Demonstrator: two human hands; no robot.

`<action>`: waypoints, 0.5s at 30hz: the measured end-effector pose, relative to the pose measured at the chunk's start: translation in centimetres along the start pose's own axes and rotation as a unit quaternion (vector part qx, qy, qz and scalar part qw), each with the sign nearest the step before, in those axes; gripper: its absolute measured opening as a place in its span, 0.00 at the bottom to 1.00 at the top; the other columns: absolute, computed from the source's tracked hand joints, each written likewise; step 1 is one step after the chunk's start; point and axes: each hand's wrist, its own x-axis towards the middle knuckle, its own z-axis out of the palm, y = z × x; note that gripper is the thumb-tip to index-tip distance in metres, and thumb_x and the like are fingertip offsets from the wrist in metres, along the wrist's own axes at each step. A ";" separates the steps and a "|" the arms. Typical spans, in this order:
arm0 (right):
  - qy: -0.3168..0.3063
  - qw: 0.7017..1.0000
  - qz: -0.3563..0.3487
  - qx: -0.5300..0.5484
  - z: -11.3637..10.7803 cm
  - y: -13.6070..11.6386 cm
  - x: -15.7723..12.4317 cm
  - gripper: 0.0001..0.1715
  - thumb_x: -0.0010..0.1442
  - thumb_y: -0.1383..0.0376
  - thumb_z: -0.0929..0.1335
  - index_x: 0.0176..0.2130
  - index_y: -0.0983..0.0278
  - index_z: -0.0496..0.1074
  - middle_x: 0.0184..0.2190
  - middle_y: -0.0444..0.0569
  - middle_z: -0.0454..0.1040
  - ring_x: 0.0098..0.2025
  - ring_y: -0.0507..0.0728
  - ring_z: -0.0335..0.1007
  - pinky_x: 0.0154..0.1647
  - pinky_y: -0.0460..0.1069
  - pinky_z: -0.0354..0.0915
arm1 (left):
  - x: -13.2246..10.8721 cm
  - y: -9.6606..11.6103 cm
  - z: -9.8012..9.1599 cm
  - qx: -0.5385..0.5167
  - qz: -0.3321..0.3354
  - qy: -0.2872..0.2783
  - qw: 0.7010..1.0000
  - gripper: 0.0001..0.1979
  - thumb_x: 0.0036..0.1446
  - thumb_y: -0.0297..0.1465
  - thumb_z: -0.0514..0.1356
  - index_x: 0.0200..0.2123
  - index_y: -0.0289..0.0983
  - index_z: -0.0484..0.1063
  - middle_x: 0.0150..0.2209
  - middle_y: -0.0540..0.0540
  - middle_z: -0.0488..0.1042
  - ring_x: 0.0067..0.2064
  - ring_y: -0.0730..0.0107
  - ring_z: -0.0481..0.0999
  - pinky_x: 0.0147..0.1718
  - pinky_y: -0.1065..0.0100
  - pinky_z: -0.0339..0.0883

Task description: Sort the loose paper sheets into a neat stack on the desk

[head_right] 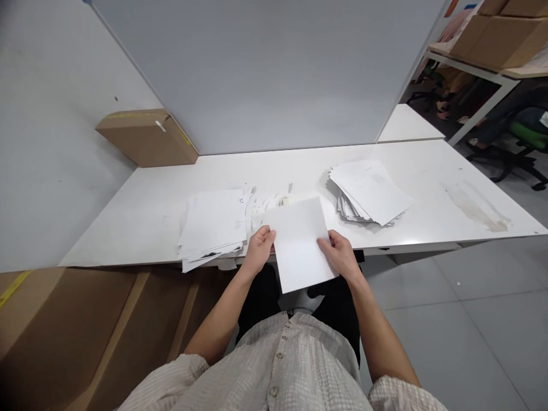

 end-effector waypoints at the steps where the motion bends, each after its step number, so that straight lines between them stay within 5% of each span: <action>1: -0.012 0.999 0.032 0.001 -0.5 0.4 -0.3 0.15 0.51 0.55 0.69 0.32 0.63 0.68 0.27 0.44 0.73 0.28 0.53 0.68 0.26 0.46 0.62 | 0.1 -0.5 -0.2 0.020 -0.018 -0.006 1.000 0.13 0.59 0.39 0.53 0.40 0.37 0.65 0.25 0.52 0.68 0.24 0.75 0.68 0.27 0.71 0.65; 7: -0.039 0.985 0.159 0.044 -2.3 2.0 -1.3 0.15 0.47 0.56 0.72 0.31 0.64 0.69 0.25 0.42 0.74 0.24 0.52 0.68 0.23 0.45 0.62 | 2.8 -2.4 -1.1 0.214 0.111 0.056 0.969 0.16 0.60 0.30 0.49 0.51 0.38 0.64 0.45 0.42 0.73 0.43 0.67 0.73 0.45 0.62 0.66; 15: -0.013 0.983 0.177 0.051 -2.8 2.1 -0.2 0.15 0.46 0.56 0.72 0.30 0.63 0.69 0.24 0.42 0.74 0.23 0.52 0.68 0.23 0.45 0.62 | 5.6 -3.4 -0.3 0.301 0.243 0.017 0.922 0.21 0.59 0.22 0.44 0.53 0.38 0.65 0.47 0.42 0.70 0.50 0.66 0.67 0.50 0.62 0.63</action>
